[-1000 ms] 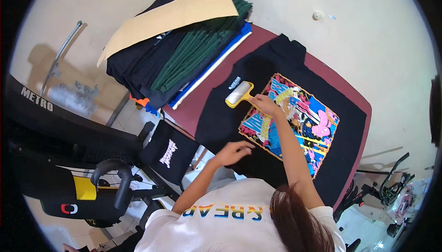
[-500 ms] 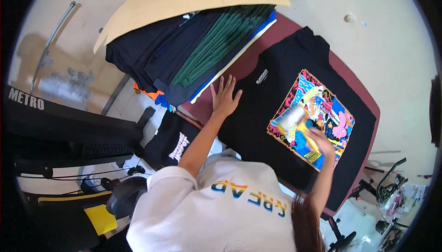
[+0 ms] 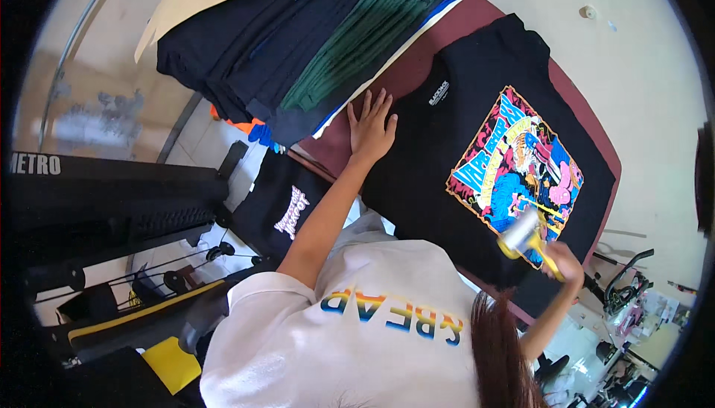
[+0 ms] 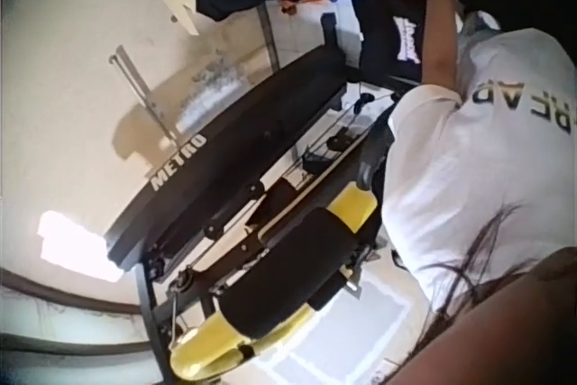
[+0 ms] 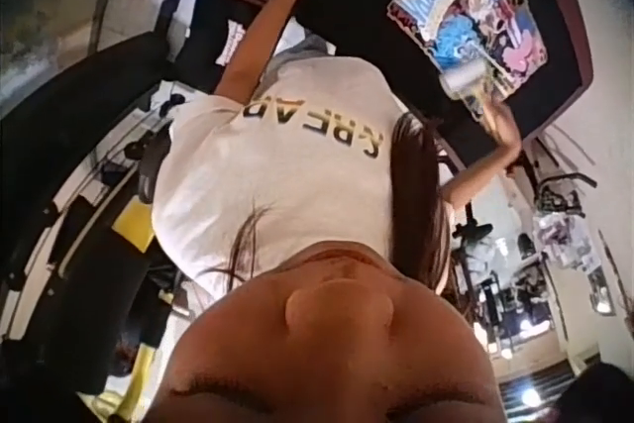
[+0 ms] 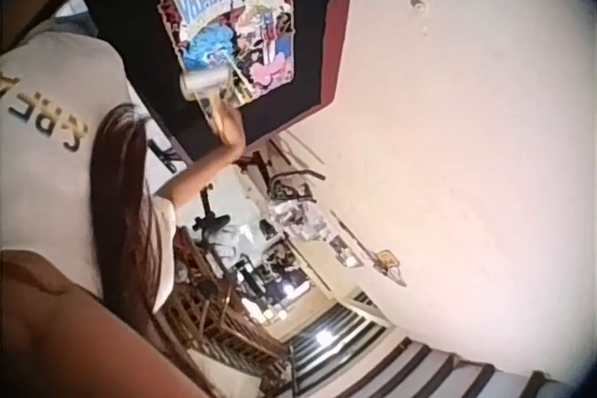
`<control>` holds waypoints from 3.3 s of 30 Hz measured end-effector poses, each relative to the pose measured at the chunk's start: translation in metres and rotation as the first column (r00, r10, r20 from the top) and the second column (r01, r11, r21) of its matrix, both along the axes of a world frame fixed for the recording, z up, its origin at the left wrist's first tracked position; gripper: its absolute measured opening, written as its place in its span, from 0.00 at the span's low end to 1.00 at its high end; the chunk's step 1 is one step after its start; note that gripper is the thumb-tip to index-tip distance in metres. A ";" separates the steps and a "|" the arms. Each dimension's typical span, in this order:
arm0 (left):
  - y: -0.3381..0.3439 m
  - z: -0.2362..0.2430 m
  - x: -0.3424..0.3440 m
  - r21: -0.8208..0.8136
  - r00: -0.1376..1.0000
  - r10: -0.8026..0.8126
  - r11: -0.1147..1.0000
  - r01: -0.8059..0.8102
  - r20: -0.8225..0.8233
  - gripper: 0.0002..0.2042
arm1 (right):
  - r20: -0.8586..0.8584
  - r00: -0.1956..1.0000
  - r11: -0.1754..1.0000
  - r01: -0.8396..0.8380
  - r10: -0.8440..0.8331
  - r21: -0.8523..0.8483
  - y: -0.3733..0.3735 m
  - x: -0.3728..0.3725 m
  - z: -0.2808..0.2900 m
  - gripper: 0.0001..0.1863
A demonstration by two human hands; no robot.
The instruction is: The recorder folds printed t-shirts and prepares them for packaging.
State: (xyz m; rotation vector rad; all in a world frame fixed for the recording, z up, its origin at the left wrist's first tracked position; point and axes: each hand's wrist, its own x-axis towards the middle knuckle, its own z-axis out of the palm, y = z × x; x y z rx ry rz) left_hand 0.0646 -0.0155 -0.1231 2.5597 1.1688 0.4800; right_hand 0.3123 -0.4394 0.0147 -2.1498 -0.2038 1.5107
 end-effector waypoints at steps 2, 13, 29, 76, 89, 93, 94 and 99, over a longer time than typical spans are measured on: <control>0.000 0.002 -0.007 -0.123 0.997 -0.049 0.991 0.057 0.066 0.23 | 0.059 0.996 0.972 -0.072 0.060 0.224 0.073 -0.019 -0.021 0.18; -0.106 0.008 -0.056 -0.179 0.982 0.160 0.974 -0.140 0.103 0.36 | 0.094 0.994 0.847 -0.089 0.046 0.524 0.283 -0.083 -0.075 0.19; -0.113 -0.014 -0.040 0.065 0.917 0.395 0.915 -0.398 0.057 0.24 | -0.097 0.974 0.941 0.223 -0.204 0.256 -0.237 0.009 -0.061 0.17; 0.001 0.000 0.021 0.026 0.999 0.037 0.999 -0.037 0.017 0.27 | -0.042 0.817 0.669 0.500 -0.576 0.550 -0.041 -0.082 -0.052 0.12; 0.003 0.011 0.018 -0.080 0.998 0.036 0.996 -0.032 0.060 0.26 | 0.054 0.909 0.847 0.363 -0.414 0.388 0.317 0.067 -0.046 0.26; 0.004 0.009 0.018 -0.071 0.999 0.045 0.997 -0.044 0.022 0.26 | 0.086 0.892 0.822 0.366 -0.443 0.437 0.281 0.051 -0.061 0.24; 0.005 0.008 0.018 -0.084 0.998 0.045 0.996 -0.042 0.037 0.26 | 0.034 0.899 0.775 0.358 -0.438 0.522 0.259 0.038 -0.067 0.24; 0.008 0.007 0.015 -0.149 0.998 0.028 0.989 -0.019 0.057 0.27 | 0.072 0.899 0.808 0.352 -0.433 0.472 0.100 -0.059 -0.079 0.25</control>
